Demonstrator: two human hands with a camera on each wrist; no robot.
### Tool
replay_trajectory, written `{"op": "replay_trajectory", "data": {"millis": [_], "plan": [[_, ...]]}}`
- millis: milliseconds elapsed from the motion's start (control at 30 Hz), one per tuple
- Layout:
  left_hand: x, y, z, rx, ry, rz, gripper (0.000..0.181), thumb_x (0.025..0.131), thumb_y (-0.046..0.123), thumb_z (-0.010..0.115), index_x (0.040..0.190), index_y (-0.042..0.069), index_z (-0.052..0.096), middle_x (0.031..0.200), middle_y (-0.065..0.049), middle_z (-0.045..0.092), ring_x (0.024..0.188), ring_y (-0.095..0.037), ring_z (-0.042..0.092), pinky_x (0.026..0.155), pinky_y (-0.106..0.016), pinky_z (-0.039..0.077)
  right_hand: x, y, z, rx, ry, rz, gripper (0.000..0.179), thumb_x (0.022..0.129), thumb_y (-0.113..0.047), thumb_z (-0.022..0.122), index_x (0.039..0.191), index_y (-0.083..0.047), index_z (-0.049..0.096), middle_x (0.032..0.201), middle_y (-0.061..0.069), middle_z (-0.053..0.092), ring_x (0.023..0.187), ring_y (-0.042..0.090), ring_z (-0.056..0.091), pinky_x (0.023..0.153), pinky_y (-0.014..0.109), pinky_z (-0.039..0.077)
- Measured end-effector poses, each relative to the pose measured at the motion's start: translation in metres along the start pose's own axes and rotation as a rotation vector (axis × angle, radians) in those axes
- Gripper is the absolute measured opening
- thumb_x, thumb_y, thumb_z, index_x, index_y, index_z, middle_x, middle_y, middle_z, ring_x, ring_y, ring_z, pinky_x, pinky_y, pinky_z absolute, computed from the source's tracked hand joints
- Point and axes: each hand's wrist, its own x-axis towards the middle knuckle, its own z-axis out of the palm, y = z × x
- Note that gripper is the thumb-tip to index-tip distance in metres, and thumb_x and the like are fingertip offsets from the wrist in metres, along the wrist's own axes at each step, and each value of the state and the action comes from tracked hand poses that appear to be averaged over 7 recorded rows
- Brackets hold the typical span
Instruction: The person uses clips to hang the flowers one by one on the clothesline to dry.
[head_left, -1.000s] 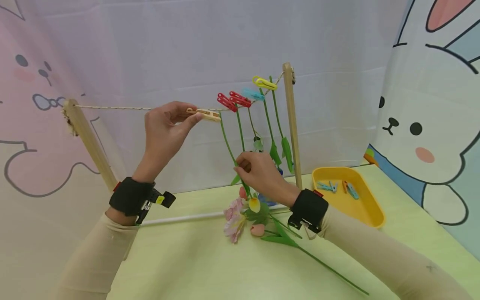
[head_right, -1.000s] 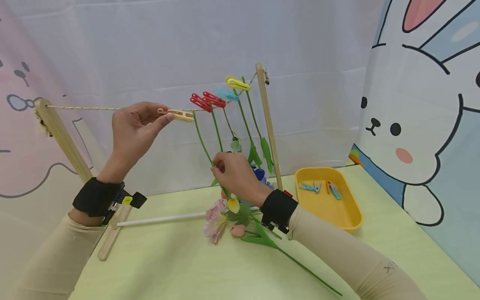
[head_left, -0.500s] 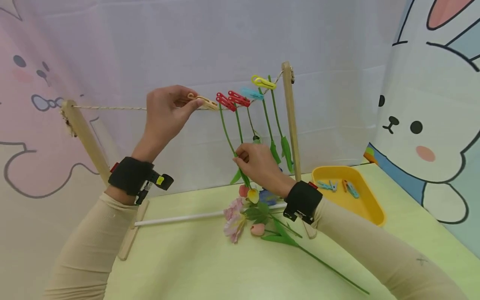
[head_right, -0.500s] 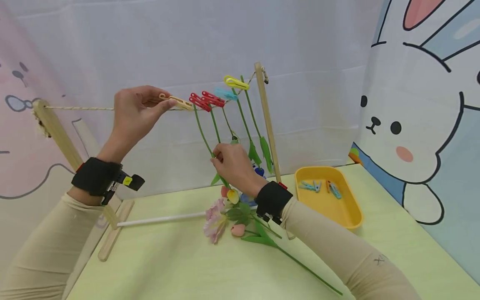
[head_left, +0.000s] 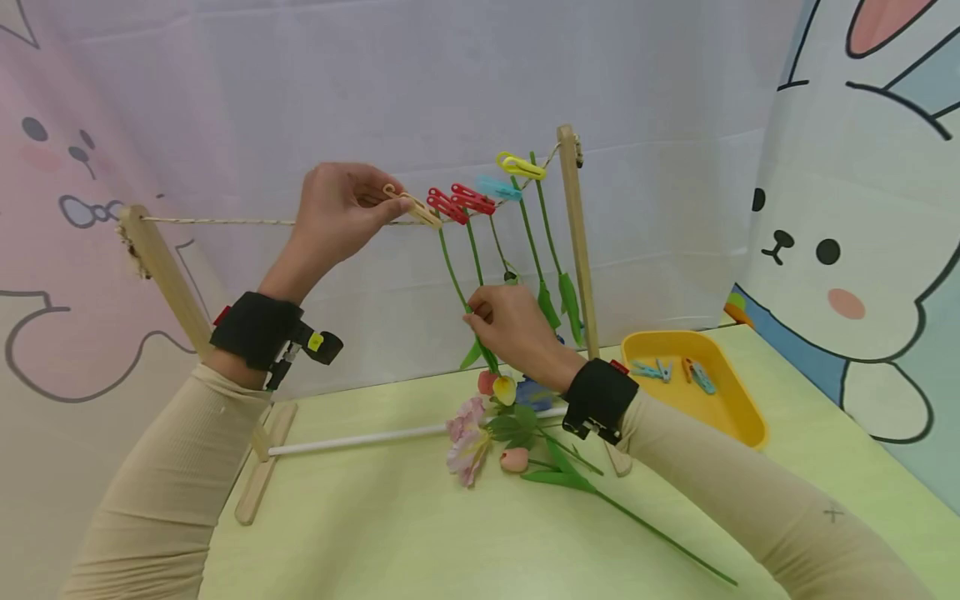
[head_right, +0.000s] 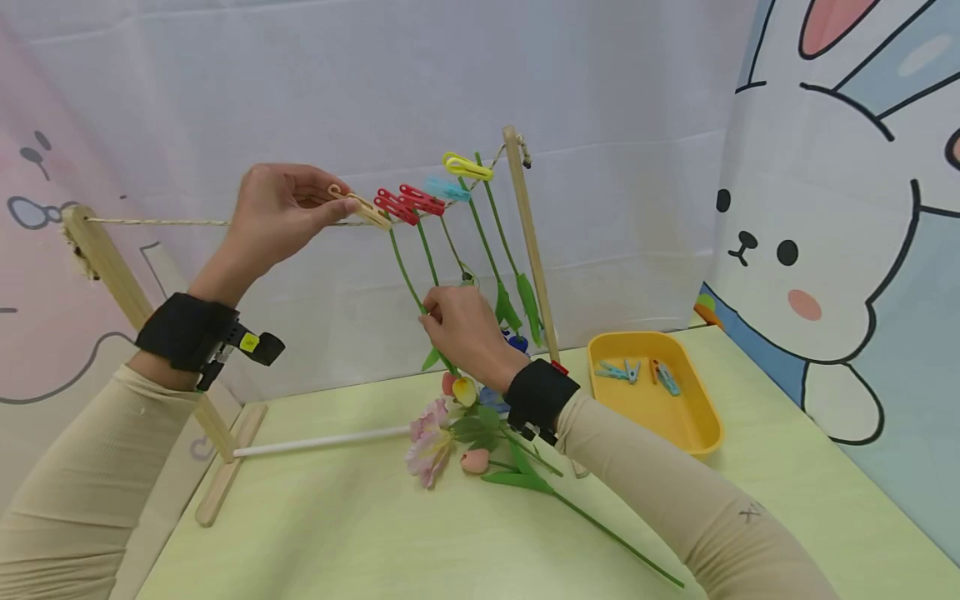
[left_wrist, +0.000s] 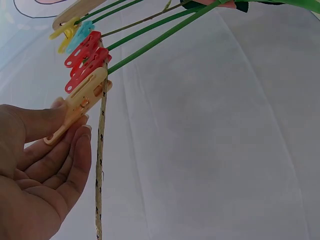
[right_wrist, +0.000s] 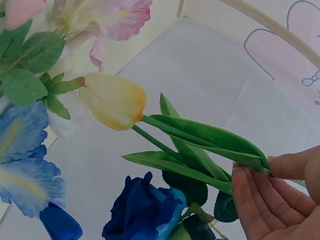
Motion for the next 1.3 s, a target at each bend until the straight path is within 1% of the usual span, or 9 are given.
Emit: {"op": "replay_trajectory", "data": {"millis": [167, 333, 567, 767, 900, 1033, 1133, 1200, 1300], "plan": [[0.001, -0.002, 0.002, 0.01, -0.039, -0.014, 0.028, 0.088, 0.028, 0.073, 0.1, 0.003, 0.077, 0.088, -0.009, 0.075, 0.076, -0.015, 0.068, 0.068, -0.021, 0.052, 0.0, 0.0, 0.001, -0.013, -0.001, -0.018, 0.014, 0.092, -0.014, 0.069, 0.1, -0.004, 0.073, 0.086, 0.005, 0.072, 0.074, 0.011, 0.065, 0.066, 0.024, 0.057], [0.004, -0.005, 0.004, 0.015, -0.06, -0.007, 0.029, 0.089, 0.029, 0.072, 0.102, 0.004, 0.076, 0.09, -0.009, 0.075, 0.078, -0.016, 0.067, 0.071, -0.025, 0.052, 0.001, 0.001, 0.002, -0.014, -0.006, -0.016, 0.013, 0.092, -0.013, 0.069, 0.1, -0.004, 0.073, 0.086, 0.004, 0.072, 0.073, 0.01, 0.065, 0.065, 0.023, 0.056], [0.001, -0.007, 0.004, -0.018, -0.114, -0.047, 0.037, 0.088, 0.037, 0.071, 0.106, 0.005, 0.074, 0.093, -0.009, 0.074, 0.081, -0.017, 0.067, 0.072, -0.03, 0.052, 0.001, 0.003, 0.001, -0.046, -0.02, 0.001, 0.014, 0.092, -0.013, 0.069, 0.102, -0.004, 0.073, 0.087, 0.005, 0.073, 0.074, 0.012, 0.067, 0.067, 0.024, 0.057], [-0.004, -0.009, 0.005, -0.055, -0.139, -0.051, 0.043, 0.086, 0.045, 0.07, 0.108, 0.008, 0.072, 0.096, -0.006, 0.072, 0.086, -0.016, 0.067, 0.076, -0.033, 0.053, -0.009, 0.003, -0.006, -0.044, -0.057, 0.045, 0.021, 0.094, -0.009, 0.063, 0.111, -0.001, 0.071, 0.093, 0.007, 0.073, 0.08, 0.013, 0.067, 0.071, 0.027, 0.058], [-0.007, -0.012, 0.007, -0.084, -0.145, -0.029, 0.041, 0.088, 0.042, 0.069, 0.112, 0.008, 0.07, 0.099, -0.006, 0.071, 0.089, -0.017, 0.066, 0.081, -0.034, 0.053, -0.019, 0.005, -0.014, -0.056, -0.062, 0.021, 0.019, 0.094, -0.007, 0.061, 0.109, -0.003, 0.073, 0.092, 0.006, 0.073, 0.08, 0.013, 0.066, 0.072, 0.027, 0.057], [-0.009, -0.013, 0.009, -0.087, -0.128, -0.019, 0.046, 0.089, 0.041, 0.069, 0.117, 0.005, 0.068, 0.105, -0.01, 0.07, 0.093, -0.021, 0.066, 0.085, -0.038, 0.054, -0.032, 0.008, -0.027, -0.082, -0.073, -0.023, 0.014, 0.093, -0.008, 0.064, 0.101, -0.006, 0.075, 0.087, 0.004, 0.073, 0.076, 0.013, 0.067, 0.07, 0.027, 0.058], [-0.011, -0.012, 0.008, -0.069, -0.103, 0.005, 0.048, 0.089, 0.04, 0.069, 0.121, 0.004, 0.066, 0.11, -0.012, 0.07, 0.096, -0.024, 0.065, 0.088, -0.042, 0.053, -0.041, 0.013, -0.04, -0.071, -0.097, -0.017, 0.012, 0.092, -0.009, 0.066, 0.098, -0.006, 0.076, 0.085, 0.004, 0.074, 0.073, 0.012, 0.068, 0.067, 0.027, 0.059], [-0.011, -0.011, 0.006, -0.05, -0.075, 0.031, 0.047, 0.09, 0.038, 0.069, 0.121, 0.003, 0.066, 0.111, -0.013, 0.069, 0.098, -0.025, 0.065, 0.089, -0.043, 0.053, -0.046, 0.017, -0.052, -0.051, -0.113, 0.001, 0.011, 0.091, -0.011, 0.067, 0.096, -0.007, 0.077, 0.084, 0.004, 0.075, 0.071, 0.013, 0.068, 0.066, 0.029, 0.06], [-0.012, -0.009, 0.003, -0.026, -0.007, 0.076, 0.044, 0.09, 0.034, 0.069, 0.12, 0.001, 0.066, 0.112, -0.012, 0.069, 0.099, -0.025, 0.065, 0.09, -0.043, 0.053, -0.05, 0.023, -0.072, -0.042, -0.124, 0.019, 0.011, 0.09, -0.011, 0.069, 0.095, -0.005, 0.078, 0.083, 0.005, 0.075, 0.069, 0.015, 0.069, 0.064, 0.033, 0.061]]}}
